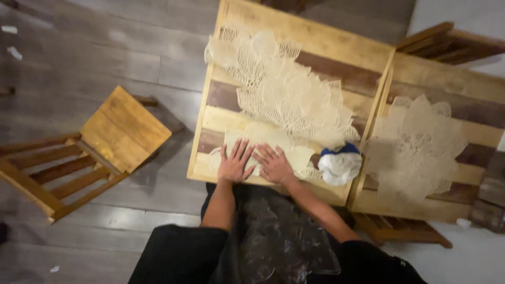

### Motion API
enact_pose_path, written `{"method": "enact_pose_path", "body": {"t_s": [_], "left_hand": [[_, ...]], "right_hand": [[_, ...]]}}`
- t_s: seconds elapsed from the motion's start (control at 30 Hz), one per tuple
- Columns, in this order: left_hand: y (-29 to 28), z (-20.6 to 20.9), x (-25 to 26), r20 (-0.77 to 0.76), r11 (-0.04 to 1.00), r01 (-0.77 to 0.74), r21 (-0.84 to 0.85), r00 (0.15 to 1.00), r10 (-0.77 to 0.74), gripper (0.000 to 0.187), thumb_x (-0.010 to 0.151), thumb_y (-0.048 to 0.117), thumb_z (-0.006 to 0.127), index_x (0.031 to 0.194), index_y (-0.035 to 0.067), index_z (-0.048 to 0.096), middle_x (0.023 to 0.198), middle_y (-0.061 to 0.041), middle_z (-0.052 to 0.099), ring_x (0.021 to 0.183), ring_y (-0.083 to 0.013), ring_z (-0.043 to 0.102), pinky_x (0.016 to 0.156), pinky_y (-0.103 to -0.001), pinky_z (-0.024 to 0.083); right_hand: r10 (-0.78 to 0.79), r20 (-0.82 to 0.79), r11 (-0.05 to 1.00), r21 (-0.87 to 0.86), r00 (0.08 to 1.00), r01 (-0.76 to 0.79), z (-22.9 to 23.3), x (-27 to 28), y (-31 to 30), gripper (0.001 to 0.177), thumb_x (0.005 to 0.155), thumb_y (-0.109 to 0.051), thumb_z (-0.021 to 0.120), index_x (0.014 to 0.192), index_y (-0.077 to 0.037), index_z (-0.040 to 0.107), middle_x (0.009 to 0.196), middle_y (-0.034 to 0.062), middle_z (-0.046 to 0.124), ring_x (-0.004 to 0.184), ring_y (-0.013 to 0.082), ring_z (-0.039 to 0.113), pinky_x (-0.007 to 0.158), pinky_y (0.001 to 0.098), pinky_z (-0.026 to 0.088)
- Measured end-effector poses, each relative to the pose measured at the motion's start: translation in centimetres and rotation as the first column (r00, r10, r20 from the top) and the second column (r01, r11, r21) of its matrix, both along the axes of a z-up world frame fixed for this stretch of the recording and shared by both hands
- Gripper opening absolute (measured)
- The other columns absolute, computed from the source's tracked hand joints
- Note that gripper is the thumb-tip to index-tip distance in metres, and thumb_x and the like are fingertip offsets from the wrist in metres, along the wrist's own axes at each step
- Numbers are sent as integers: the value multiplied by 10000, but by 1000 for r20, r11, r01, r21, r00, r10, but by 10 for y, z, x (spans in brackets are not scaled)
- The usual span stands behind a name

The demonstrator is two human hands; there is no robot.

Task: Cleaning wooden restaurant tables by spraying them with cleaner and wiping them with a cloth.

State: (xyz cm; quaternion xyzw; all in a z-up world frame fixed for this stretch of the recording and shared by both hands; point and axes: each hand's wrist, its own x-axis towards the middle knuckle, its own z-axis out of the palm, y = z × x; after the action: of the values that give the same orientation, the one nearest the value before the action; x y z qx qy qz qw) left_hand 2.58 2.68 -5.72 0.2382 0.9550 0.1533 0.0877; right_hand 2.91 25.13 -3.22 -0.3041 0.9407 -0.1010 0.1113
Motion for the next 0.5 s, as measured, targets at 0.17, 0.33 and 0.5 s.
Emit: {"method": "enact_pose_path", "body": {"t_s": [0.17,0.33,0.5], "left_hand": [[-1,16,-5,18,999,16,-31,1000,-16,807,923,602,528,1614,239,323,1713,-59,200,1584,-267,136,1169,-705,107],[-3,18,-5,12,999,31,-33,999,-31,790,924,602,536,1599,246,335,1714,-59,199,1584,-264,131,1168,-706,109],[1,24,4,9,995,-11,96,1000,10,744,897,475,602,1544,170,401,1679,-98,239,1563,-282,159,1174,-704,111]], "right_hand": [[-24,-54,998,-53,998,21,8,0,-2,758,889,-426,610,1592,-252,386,1691,77,295,1560,255,259,1196,594,217],[-23,-52,1000,10,998,24,2,1,-3,786,852,-429,629,1579,-264,381,1689,66,275,1553,251,254,1184,597,220],[-51,-55,999,-9,997,50,4,11,-3,818,823,-393,658,1584,-270,385,1684,51,287,1550,260,267,1187,593,253]]}}
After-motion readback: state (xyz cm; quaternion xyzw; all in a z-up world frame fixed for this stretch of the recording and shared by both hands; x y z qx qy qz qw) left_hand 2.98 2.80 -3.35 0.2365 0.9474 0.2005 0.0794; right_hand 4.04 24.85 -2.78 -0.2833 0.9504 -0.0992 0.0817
